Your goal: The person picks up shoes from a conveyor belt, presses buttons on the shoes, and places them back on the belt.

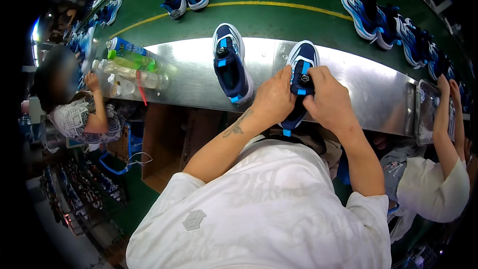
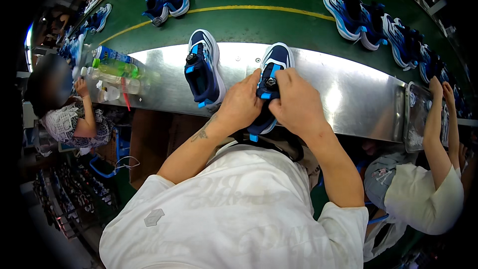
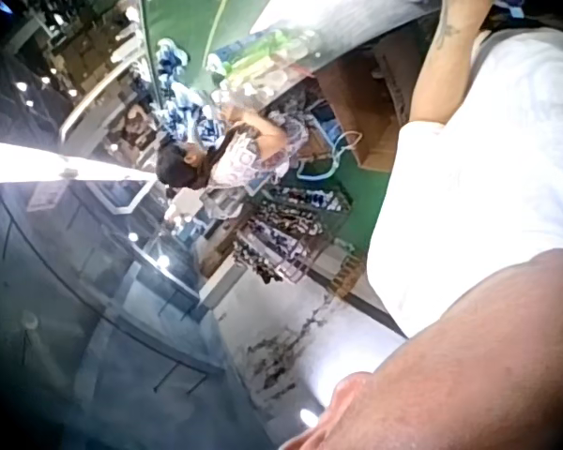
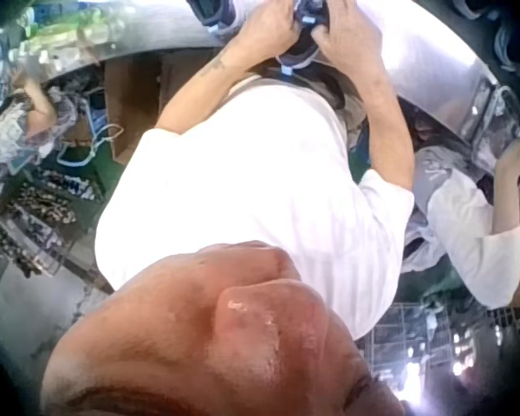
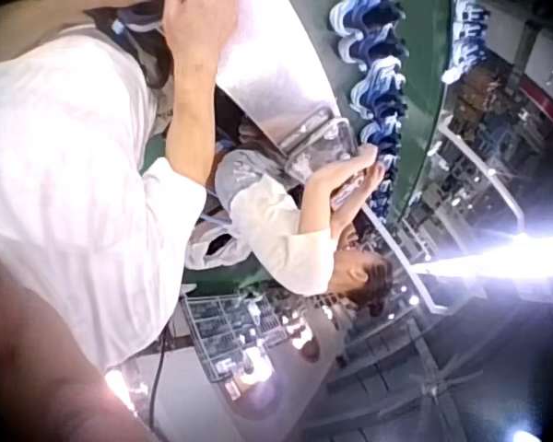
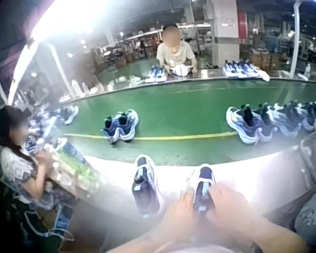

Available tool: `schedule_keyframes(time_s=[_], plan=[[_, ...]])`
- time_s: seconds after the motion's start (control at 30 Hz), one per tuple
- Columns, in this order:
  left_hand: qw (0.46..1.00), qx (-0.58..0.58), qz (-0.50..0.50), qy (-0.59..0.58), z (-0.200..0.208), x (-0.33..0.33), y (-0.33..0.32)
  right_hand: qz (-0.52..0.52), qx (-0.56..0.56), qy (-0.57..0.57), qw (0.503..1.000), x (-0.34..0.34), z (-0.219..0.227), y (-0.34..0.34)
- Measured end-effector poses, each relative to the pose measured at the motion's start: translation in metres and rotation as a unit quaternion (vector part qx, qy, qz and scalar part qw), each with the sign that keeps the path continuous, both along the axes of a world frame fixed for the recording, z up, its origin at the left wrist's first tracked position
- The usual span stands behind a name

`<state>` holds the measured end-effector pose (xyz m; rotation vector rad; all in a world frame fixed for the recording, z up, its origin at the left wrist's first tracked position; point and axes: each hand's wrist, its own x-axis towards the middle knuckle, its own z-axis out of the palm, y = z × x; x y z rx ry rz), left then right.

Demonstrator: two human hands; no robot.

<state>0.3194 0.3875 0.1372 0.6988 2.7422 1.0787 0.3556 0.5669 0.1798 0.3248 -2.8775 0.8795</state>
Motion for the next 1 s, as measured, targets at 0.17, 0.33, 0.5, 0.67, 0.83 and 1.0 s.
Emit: schedule_keyframes(time_s=[0.17,0.33,0.5,0.67,0.83,1.0], plan=[[1.0,0.014,0.003,0.012,0.0,-0.004,-0.011,-0.066,-0.044,0.061,0.995,0.005,-0.01,0.015],[0.998,0.058,-0.015,-0.01,0.051,0.017,-0.029,0.105,-0.07,0.083,0.989,0.035,0.024,0.013],[0.949,0.245,0.151,0.128,0.087,-0.011,-0.086,0.125,0.054,0.03,0.99,0.043,0.006,-0.036],[0.909,0.15,0.379,0.086,0.012,-0.072,-0.163,0.195,0.139,0.063,0.969,0.004,-0.002,-0.064],[0.922,0.11,0.345,0.135,-0.069,-0.087,-0.157,0.262,0.153,0.026,0.952,-0.045,0.0,-0.084],[0.907,0.183,0.357,0.127,-0.077,-0.085,-0.154,0.209,0.202,-0.049,0.956,-0.066,-0.003,-0.105]])
